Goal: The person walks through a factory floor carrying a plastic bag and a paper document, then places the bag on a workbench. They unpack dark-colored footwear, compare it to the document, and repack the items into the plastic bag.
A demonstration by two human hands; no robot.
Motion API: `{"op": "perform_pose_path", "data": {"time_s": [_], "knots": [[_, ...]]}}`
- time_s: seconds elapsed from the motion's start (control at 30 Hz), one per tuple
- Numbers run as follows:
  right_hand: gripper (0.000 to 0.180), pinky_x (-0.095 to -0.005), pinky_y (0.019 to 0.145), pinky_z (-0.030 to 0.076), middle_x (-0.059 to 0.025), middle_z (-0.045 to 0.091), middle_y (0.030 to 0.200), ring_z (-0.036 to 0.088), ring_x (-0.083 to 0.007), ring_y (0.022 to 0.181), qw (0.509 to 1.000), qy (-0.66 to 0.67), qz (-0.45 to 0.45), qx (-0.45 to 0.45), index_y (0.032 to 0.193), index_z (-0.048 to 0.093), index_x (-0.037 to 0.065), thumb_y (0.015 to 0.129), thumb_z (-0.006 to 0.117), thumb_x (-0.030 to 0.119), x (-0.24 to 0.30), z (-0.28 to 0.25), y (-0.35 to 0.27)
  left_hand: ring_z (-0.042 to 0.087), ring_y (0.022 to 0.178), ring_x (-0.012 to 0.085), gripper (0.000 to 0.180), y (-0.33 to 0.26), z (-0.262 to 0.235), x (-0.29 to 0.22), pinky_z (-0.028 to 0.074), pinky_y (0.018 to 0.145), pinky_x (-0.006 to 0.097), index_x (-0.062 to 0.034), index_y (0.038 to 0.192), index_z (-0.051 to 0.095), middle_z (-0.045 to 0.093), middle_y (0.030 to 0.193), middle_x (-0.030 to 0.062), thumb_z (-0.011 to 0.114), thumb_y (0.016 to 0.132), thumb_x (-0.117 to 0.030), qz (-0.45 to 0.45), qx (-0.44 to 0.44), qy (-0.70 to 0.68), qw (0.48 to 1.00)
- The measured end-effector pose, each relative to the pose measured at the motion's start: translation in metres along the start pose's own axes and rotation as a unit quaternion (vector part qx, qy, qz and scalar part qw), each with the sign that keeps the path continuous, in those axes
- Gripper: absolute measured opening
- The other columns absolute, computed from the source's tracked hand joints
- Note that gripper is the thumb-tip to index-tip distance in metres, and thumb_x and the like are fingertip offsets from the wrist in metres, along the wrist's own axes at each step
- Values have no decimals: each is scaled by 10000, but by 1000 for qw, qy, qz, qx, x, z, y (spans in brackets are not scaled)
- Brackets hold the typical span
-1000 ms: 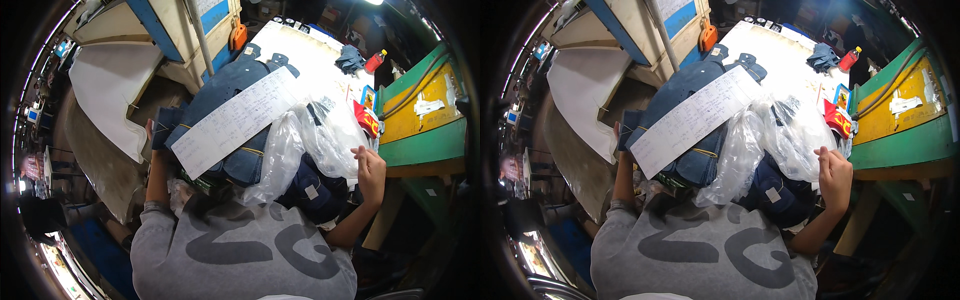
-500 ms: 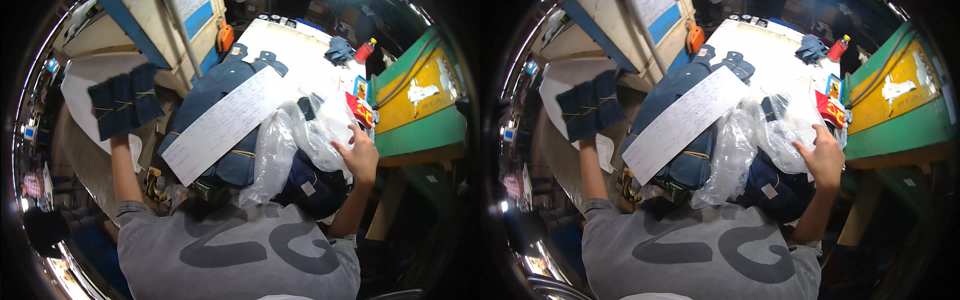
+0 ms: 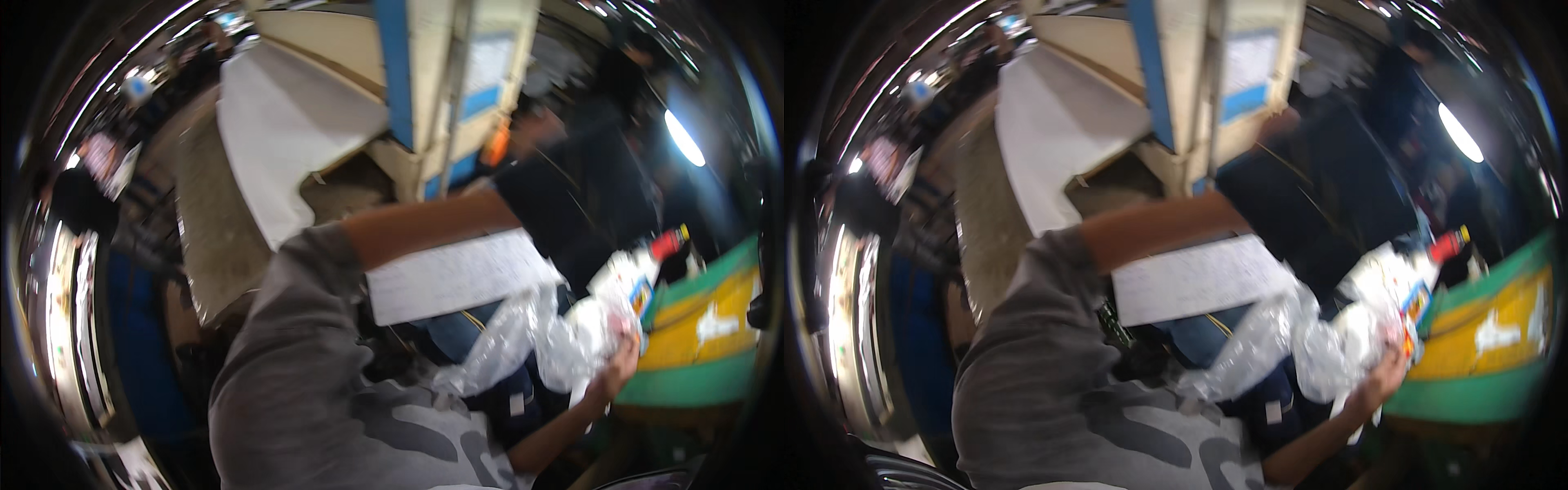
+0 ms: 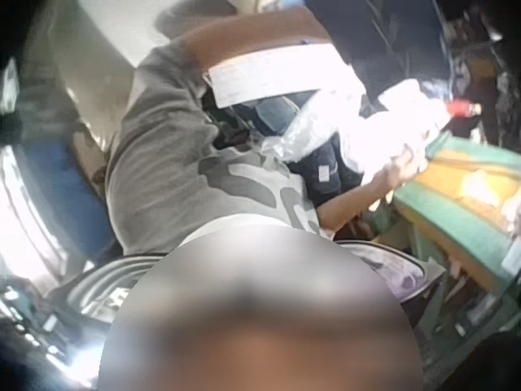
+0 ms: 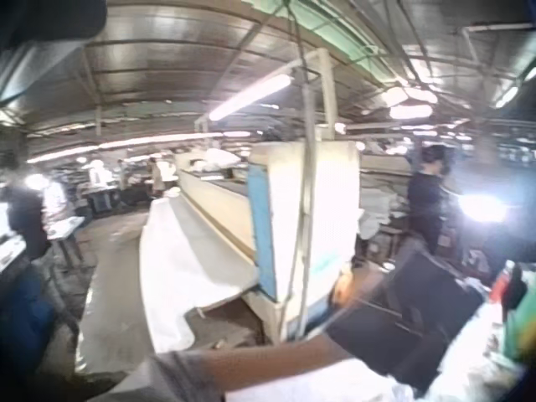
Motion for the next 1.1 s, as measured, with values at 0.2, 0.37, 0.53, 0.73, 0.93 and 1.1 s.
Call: {"op": "perform_pose_path", "data": {"time_s": [0.2,0.37,0.53,0.73,0.93,1.1], "knots": [[499,-454,1087,467,-223,581,1425,594,-355,1262,975,-109,-194,-24,1395,549,-107,1015,598,213,-2,11,-11,689,1025,209,617,39,20,102,533,931,374,-60,1254,675,719,1072,145,641,920,-579,-113,69,20,991],[457,-417,1152,398,-230,552,1465,528,-322,1355,997,13,-17,-74,1411,541,-96,1053,557,188,17,7,-9,673,1066,320,832,58,9,155,502,933,417,39,1272,628,695,1154,270,578,882,-694,-109,-38,465,877],[544,-460,1182,357,-302,515,1490,511,-406,1384,955,-168,-241,-38,1412,510,-130,1031,538,257,24,-4,-3,661,1141,393,881,64,17,184,508,967,427,76,1284,615,673,1198,328,578,883,-708,-230,-98,509,823],[602,-497,1128,401,-320,532,1433,528,-435,1337,963,-129,-222,-79,1375,511,-153,1059,502,359,12,-9,-1,665,1123,436,1105,65,0,196,561,893,477,61,1554,298,427,1488,362,620,857,-734,-377,18,464,801],[472,-528,959,531,-340,671,1175,666,-489,1084,972,-64,-129,-187,1225,621,-135,1067,522,299,30,-11,-1,593,1223,452,1109,70,-28,208,540,953,504,-12,1563,338,378,1492,367,767,780,-669,-417,171,579,680],[488,-518,1100,436,-341,575,1348,568,-466,1270,920,-191,-330,-89,1295,556,-145,1086,468,287,46,-13,-9,572,1268,430,1015,69,-32,219,510,1017,476,-80,1532,425,562,1363,254,883,730,-500,-281,149,564,762]]}}
Point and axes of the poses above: each hand's wrist, its own y-axis towards the middle knuckle, its own z-axis out of the palm, x = y × z, the point moved 1 cm from there along y, towards the middle knuckle
